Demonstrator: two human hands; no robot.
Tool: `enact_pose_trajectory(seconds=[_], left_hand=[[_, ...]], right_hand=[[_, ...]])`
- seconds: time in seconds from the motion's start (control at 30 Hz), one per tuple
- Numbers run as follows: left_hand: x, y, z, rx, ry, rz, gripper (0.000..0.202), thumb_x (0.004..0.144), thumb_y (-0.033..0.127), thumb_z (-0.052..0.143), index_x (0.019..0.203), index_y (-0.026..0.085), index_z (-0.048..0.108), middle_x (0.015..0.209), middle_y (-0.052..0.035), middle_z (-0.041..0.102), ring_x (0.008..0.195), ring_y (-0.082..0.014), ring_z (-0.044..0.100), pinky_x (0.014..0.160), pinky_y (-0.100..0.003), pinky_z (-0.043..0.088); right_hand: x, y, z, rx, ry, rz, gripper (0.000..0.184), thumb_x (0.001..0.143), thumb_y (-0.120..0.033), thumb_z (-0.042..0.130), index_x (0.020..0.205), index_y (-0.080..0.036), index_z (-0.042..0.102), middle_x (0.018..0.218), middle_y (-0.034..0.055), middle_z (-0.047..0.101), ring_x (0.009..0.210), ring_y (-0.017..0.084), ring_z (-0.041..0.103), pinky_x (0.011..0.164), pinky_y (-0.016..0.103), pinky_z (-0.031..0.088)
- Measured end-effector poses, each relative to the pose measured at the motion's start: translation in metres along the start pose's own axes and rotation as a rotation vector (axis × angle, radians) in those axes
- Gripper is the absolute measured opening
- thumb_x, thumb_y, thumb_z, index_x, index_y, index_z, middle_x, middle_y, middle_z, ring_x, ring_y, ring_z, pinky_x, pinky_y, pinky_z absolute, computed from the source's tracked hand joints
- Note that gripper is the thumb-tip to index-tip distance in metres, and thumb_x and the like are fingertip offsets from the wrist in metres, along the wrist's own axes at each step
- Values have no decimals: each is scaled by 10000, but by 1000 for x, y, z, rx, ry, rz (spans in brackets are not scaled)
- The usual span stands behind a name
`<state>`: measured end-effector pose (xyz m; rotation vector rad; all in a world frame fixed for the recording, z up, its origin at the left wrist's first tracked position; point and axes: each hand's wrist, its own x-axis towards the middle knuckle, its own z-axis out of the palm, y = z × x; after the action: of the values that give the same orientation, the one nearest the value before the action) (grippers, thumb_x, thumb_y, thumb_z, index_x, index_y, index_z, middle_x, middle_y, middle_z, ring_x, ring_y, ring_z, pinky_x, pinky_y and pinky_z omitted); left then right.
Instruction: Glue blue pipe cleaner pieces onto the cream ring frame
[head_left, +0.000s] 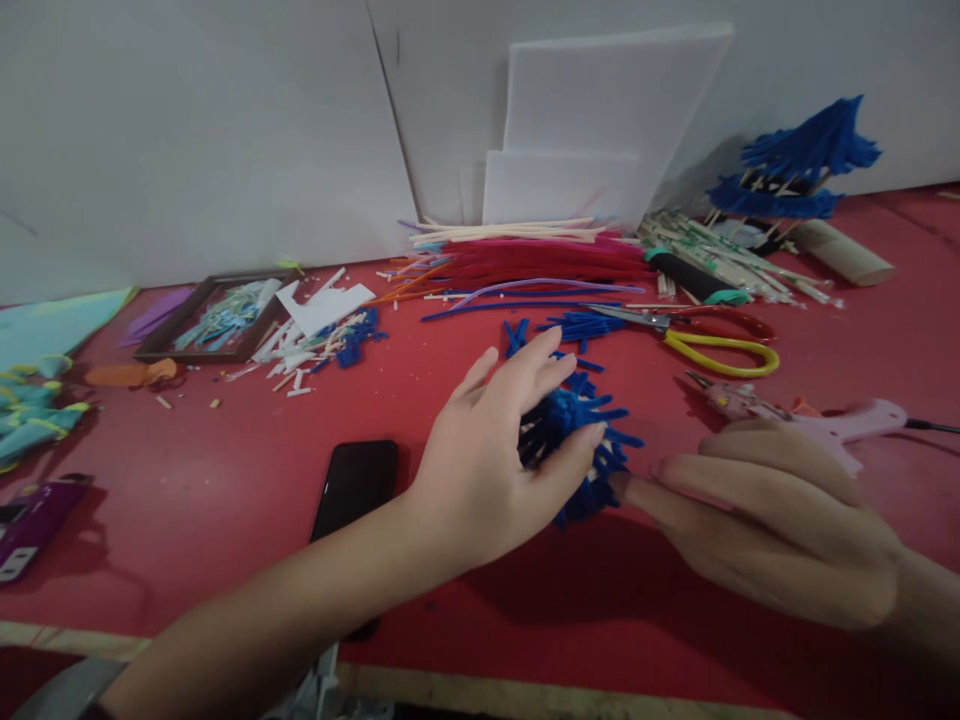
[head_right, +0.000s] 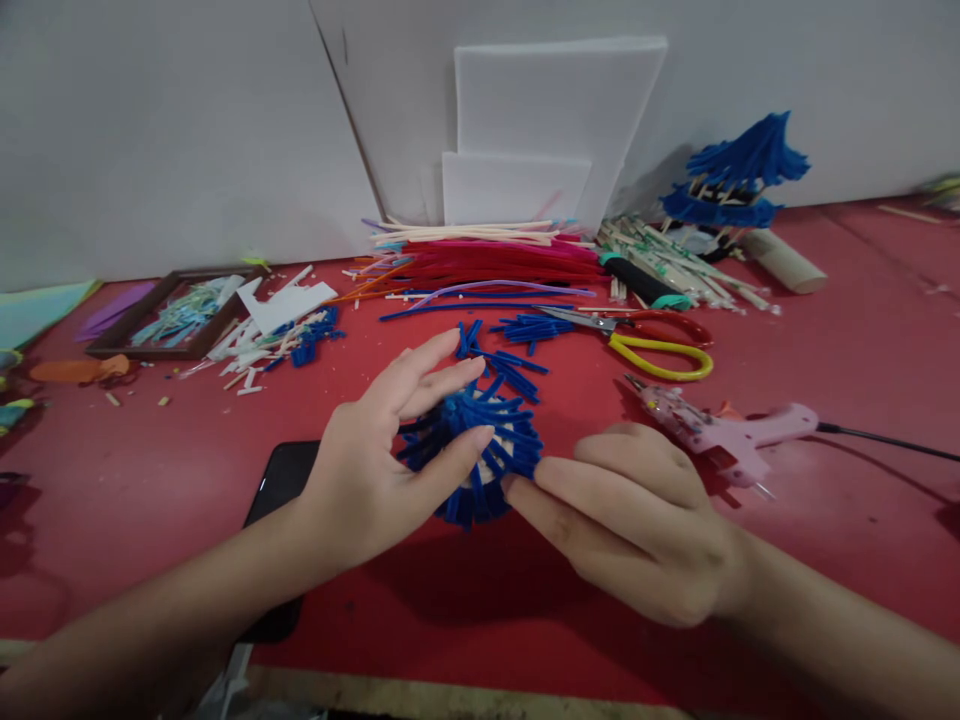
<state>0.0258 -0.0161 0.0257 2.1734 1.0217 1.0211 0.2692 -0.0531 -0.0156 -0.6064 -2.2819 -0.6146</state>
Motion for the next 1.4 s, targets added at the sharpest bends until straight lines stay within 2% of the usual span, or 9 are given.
enact_pose_trajectory(seconds=[0.1, 0.23, 0.43, 0.6, 0.87, 0.97, 1.13, 1.23, 1.4], left_hand=[[0, 0, 0, 59, 11, 49, 566, 941, 285, 700, 1456, 171, 495, 1327, -135, 763, 1293, -304, 710, 1293, -552, 401], [-2, 0, 0, 77, 9, 33, 559, 938, 255, 690, 1457, 198, 491, 1324, -115, 770, 1262, -282, 731, 1286, -519, 412], [-1, 2, 1, 69, 2, 17, 519, 944, 283, 689, 1423, 190, 513, 1319, -128, 772, 1260, -290, 735, 1268, -530, 435], [-1, -1, 4, 46, 9, 36, 494, 943, 281, 693, 1399, 193, 523, 1302, -129, 780, 1237, -291, 749, 1283, -570, 403], [0, -6, 6, 28, 8, 45, 473, 948, 297, 686, 1386, 211, 530, 1296, -125, 785, 1222, -288, 757, 1302, -589, 366], [-1, -5, 5, 40, 2, 48, 478, 947, 290, 686, 1390, 207, 526, 1286, -123, 789, 1218, -289, 759, 1290, -584, 389], [0, -4, 3, 45, -2, 38, 489, 960, 333, 696, 1397, 195, 524, 1290, -132, 785, 1224, -296, 755, 1279, -574, 407], [0, -4, 3, 42, -3, 35, 507, 969, 368, 699, 1406, 182, 520, 1297, -142, 780, 1223, -299, 754, 1273, -570, 417], [0, -5, 4, 48, -2, 39, 515, 959, 334, 707, 1407, 161, 520, 1290, -148, 783, 1228, -296, 752, 1274, -569, 415]], right_hand=[[0, -2, 0, -6, -16, 48, 352, 800, 26, 724, 946, -289, 782, 975, 17, 744, 898, 198, 695, 658, 357, 622], [3, -4, 2, 28, 29, 93, 269, 893, -14, 670, 1004, -251, 736, 927, 7, 698, 886, 162, 656, 668, 332, 584], [11, -2, 8, 52, 59, 57, 173, 937, -27, 635, 1016, -171, 687, 982, 46, 632, 905, 173, 608, 674, 357, 528], [16, -3, 9, 58, 79, 47, 129, 946, -54, 648, 989, -171, 681, 948, 40, 625, 859, 163, 580, 659, 354, 509], [11, -5, 13, 60, 97, 120, 63, 962, -159, 699, 1012, -197, 704, 881, 26, 675, 816, 148, 600, 669, 332, 545], [12, -5, 11, 87, 92, 144, 77, 947, -161, 717, 1008, -208, 721, 833, 22, 673, 808, 160, 601, 663, 332, 536], [10, -3, 7, 121, 70, 113, 212, 888, -22, 712, 996, -204, 736, 845, 22, 693, 836, 179, 615, 671, 344, 523], [5, -2, 8, 118, 54, 88, 221, 911, -24, 683, 1028, -206, 727, 869, 20, 709, 851, 180, 623, 684, 347, 535], [1, -3, 11, 109, 87, 119, 232, 917, -22, 661, 1022, -223, 712, 902, 23, 735, 880, 180, 642, 688, 352, 557]])
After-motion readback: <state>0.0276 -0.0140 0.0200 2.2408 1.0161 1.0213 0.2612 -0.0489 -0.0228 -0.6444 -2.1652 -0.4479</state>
